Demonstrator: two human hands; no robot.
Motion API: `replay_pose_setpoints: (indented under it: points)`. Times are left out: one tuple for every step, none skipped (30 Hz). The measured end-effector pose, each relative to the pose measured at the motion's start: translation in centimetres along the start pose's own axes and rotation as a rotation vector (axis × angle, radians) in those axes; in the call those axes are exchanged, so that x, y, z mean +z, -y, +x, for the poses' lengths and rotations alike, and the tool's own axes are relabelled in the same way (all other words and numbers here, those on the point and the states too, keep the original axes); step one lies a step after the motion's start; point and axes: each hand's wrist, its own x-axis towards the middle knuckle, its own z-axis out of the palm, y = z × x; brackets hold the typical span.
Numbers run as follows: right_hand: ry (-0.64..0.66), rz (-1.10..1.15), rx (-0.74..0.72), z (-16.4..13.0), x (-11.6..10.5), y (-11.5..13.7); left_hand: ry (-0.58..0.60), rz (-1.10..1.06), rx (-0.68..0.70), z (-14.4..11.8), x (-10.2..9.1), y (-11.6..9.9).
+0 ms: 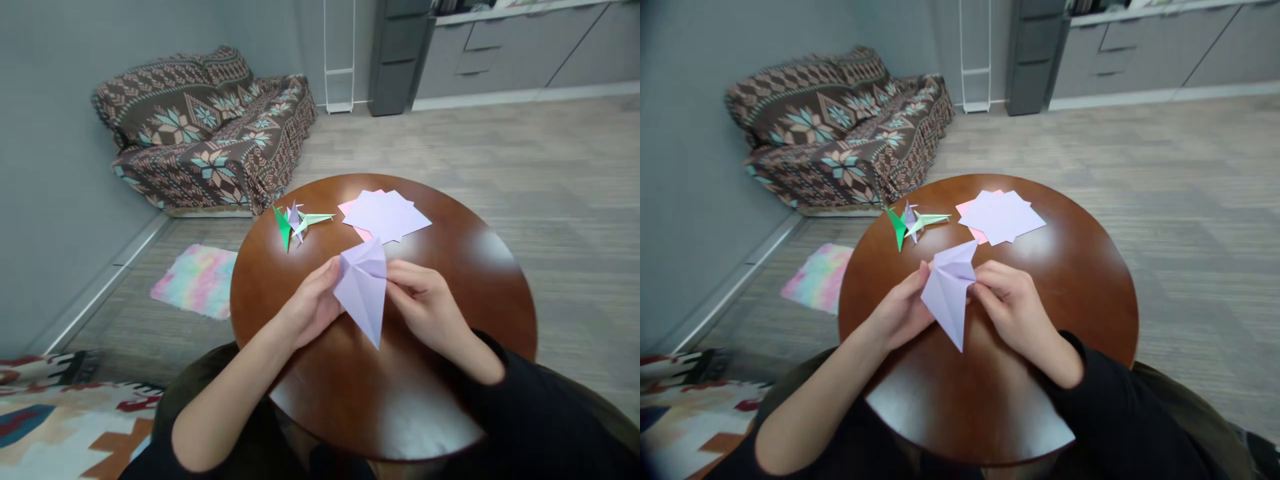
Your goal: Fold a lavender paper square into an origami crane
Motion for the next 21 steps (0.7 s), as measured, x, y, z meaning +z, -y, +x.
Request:
replay_pose_setpoints:
  points:
    - [0.009,-0.018,-0.012,0.0,-0.1,-0.1,0.004,-0.005,-0.003,0.0,-0.1,-0.1]
    - [0.012,-0.036,-0.023,0.1,-0.2,-0.2,-0.002,-0.005,0.005,0.0,-0.2,-0.2]
    - [0.009,-0.055,-0.034,0.1,-0.3,-0.2,-0.017,-0.003,0.016,0.0,-0.3,-0.2]
    - [0.004,-0.071,-0.045,0.2,-0.4,-0.3,-0.039,-0.002,0.029,0.1,-0.4,-0.3]
    - [0.002,-0.082,-0.054,0.2,-0.5,-0.3,-0.063,-0.004,0.045,0.1,-0.5,-0.4]
    - [0.006,-0.084,-0.059,0.2,-0.6,-0.3,-0.085,-0.005,0.056,0.1,-0.6,-0.5]
    - [0.011,-0.072,-0.054,0.1,-0.7,-0.3,-0.104,-0.006,0.061,0.1,-0.7,-0.6]
    - [0.021,-0.04,-0.035,0.1,-0.9,-0.2,-0.119,-0.008,0.063,0.1,-0.8,-0.6]
    - [0.033,0.021,-0.003,-0.1,-1.0,-0.1,-0.131,-0.01,0.064,0.2,-0.9,-0.7]
    - [0.036,0.111,0.035,-0.2,-1.2,0.0,-0.141,-0.011,0.06,0.2,-1.0,-0.7]
    - [0.029,0.215,0.075,-0.3,-1.3,0.1,-0.152,-0.009,0.059,0.2,-1.0,-0.8]
    - [0.013,0.319,0.112,-0.3,-1.5,0.2,-0.163,-0.006,0.062,0.2,-1.1,-0.8]
    - [-0.007,0.407,0.144,-0.4,-1.6,0.2,-0.173,-0.001,0.066,0.1,-1.2,-0.8]
    - [-0.02,0.469,0.171,-0.4,-1.8,0.3,-0.177,0.01,0.067,0.1,-1.3,-0.9]
    - [-0.026,0.5,0.194,-0.4,-1.9,0.3,-0.177,0.028,0.065,0.1,-1.4,-1.0]
    - [-0.02,0.504,0.212,-0.3,-1.9,0.3,-0.173,0.056,0.063,0.1,-1.5,-1.0]
    - [-0.006,0.494,0.227,-0.2,-2.0,0.2,-0.167,0.093,0.061,0.1,-1.6,-1.1]
    - [0.01,0.479,0.238,-0.1,-1.9,0.2,-0.16,0.136,0.06,0.1,-1.7,-1.2]
    - [0.024,0.464,0.245,0.0,-1.9,0.2,-0.153,0.183,0.064,0.0,-1.8,-1.3]
    - [0.035,0.45,0.253,0.0,-1.8,0.2,-0.148,0.228,0.071,0.0,-1.9,-1.3]
    - [0.04,0.439,0.263,0.1,-1.6,0.1,-0.144,0.267,0.079,0.0,-2.0,-1.4]
